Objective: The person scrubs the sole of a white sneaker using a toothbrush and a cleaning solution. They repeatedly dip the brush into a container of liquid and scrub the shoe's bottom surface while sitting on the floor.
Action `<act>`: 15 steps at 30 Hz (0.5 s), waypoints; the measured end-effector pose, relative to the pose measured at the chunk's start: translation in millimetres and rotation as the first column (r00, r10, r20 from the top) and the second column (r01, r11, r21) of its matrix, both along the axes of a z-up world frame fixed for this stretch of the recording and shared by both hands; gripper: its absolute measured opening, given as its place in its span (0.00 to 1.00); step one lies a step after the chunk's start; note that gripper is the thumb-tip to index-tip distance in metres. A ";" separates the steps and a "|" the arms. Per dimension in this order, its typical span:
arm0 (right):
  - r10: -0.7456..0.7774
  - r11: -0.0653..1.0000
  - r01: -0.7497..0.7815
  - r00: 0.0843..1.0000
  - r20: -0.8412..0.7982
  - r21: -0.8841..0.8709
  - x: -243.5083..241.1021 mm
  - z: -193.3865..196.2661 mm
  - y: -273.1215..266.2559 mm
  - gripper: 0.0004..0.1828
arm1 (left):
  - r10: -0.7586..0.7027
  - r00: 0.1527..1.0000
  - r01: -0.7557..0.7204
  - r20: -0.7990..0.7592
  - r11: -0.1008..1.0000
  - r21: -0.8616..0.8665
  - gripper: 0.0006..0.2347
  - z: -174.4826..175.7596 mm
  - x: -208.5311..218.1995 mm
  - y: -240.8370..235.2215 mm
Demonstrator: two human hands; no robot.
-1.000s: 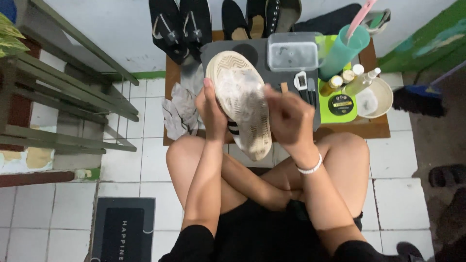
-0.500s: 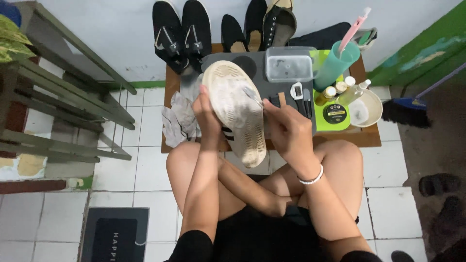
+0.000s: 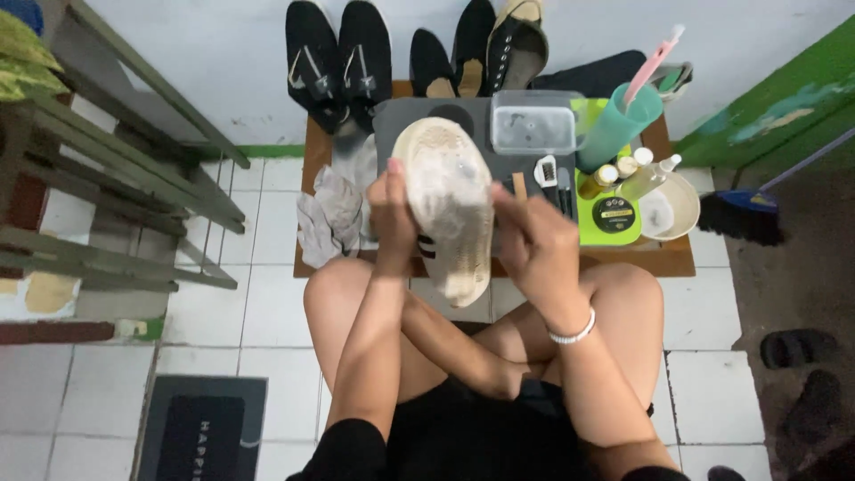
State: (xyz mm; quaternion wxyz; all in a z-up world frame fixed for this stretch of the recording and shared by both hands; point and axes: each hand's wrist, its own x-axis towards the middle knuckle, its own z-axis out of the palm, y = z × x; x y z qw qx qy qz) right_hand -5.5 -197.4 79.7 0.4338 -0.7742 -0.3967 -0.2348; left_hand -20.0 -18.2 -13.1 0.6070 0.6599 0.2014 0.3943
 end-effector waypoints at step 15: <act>-0.018 0.988 0.016 1.000 0.015 0.152 3.3 3.0 20.1 0.07 | -0.046 0.997 0.049 0.065 0.998 -0.049 0.24 -6.2 10.7 -3.2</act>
